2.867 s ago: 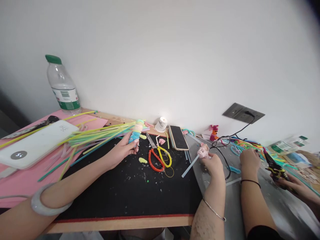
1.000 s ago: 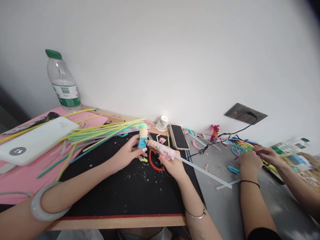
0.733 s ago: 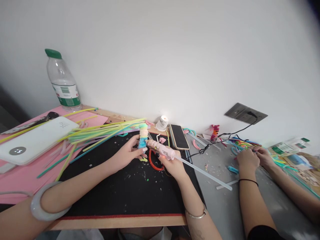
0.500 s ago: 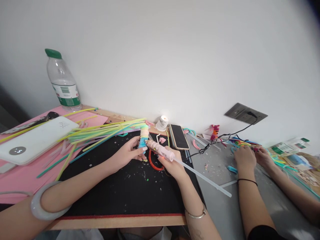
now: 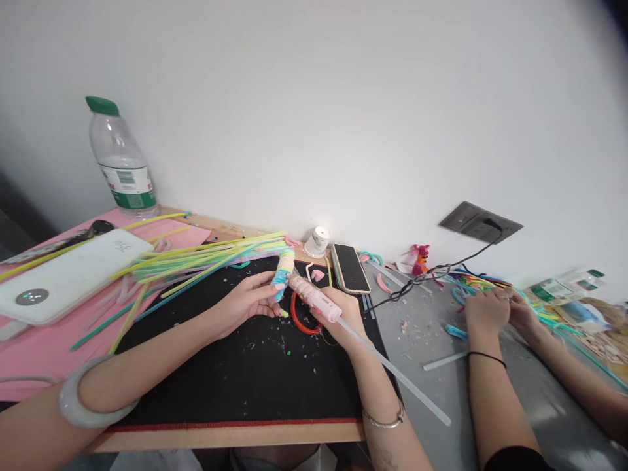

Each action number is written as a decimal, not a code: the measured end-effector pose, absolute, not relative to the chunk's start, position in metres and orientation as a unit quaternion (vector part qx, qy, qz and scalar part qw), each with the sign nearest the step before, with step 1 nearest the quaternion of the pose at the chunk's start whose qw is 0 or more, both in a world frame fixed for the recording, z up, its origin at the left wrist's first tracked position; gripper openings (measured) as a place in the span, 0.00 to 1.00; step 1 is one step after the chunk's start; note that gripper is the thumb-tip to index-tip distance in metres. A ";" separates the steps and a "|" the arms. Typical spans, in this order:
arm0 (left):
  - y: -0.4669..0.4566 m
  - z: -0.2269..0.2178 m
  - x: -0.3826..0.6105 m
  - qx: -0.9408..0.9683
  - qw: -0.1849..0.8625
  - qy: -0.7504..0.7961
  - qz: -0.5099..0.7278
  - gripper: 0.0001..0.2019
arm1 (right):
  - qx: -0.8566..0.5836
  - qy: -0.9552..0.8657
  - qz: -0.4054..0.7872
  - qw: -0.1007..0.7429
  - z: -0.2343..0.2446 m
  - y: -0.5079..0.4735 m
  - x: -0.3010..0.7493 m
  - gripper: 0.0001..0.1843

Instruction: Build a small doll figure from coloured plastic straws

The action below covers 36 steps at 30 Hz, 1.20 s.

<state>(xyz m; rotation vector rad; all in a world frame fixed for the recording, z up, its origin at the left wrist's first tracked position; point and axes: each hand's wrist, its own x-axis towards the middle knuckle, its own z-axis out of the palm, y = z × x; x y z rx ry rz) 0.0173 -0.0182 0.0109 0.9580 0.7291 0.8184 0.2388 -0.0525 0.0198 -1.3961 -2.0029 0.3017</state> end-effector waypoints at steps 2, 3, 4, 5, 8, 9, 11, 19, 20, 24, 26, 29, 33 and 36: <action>-0.018 0.012 0.017 0.439 0.744 0.336 0.376 0.19 | -0.543 -0.753 0.135 0.345 0.023 -0.054 0.239 0.05; -0.019 0.013 0.017 0.442 0.742 0.338 0.374 0.19 | -0.547 -0.744 0.149 0.353 0.025 -0.054 0.238 0.06; -0.019 0.015 0.017 0.447 0.739 0.341 0.371 0.19 | -0.548 -0.736 0.163 0.362 0.027 -0.055 0.238 0.07; -0.019 0.016 0.017 0.453 0.737 0.344 0.366 0.19 | -0.549 -0.730 0.175 0.369 0.028 -0.055 0.237 0.08; -0.020 0.019 0.018 0.469 0.730 0.351 0.352 0.21 | -0.544 -0.715 0.207 0.386 0.030 -0.056 0.236 0.09; -0.020 0.020 0.018 0.473 0.729 0.351 0.350 0.21 | -0.544 -0.711 0.218 0.388 0.029 -0.055 0.236 0.08; -0.021 0.020 0.017 0.479 0.726 0.349 0.350 0.23 | -0.547 -0.703 0.238 0.387 0.027 -0.054 0.236 0.07; -0.020 0.017 0.016 0.484 0.719 0.342 0.363 0.23 | -0.464 -0.704 0.344 0.413 0.025 -0.053 0.236 0.18; -0.020 0.017 0.016 0.484 0.720 0.340 0.362 0.23 | -0.462 -0.700 0.352 0.415 0.025 -0.053 0.236 0.19; -0.020 0.017 0.016 0.484 0.727 0.334 0.356 0.23 | -0.492 -0.680 0.373 0.396 0.022 -0.053 0.236 0.21; -0.020 0.017 0.015 0.482 0.734 0.326 0.351 0.22 | -0.499 -0.675 0.377 0.390 0.021 -0.053 0.237 0.23; -0.020 0.017 0.015 0.480 0.742 0.317 0.344 0.22 | -0.512 -0.671 0.374 0.385 0.020 -0.053 0.237 0.22; -0.021 0.017 0.015 0.476 0.749 0.310 0.342 0.21 | -0.510 -0.658 0.387 0.397 0.018 -0.053 0.238 0.20; -0.021 0.017 0.014 0.464 0.757 0.302 0.347 0.19 | -0.509 -0.645 0.402 0.404 0.018 -0.052 0.238 0.20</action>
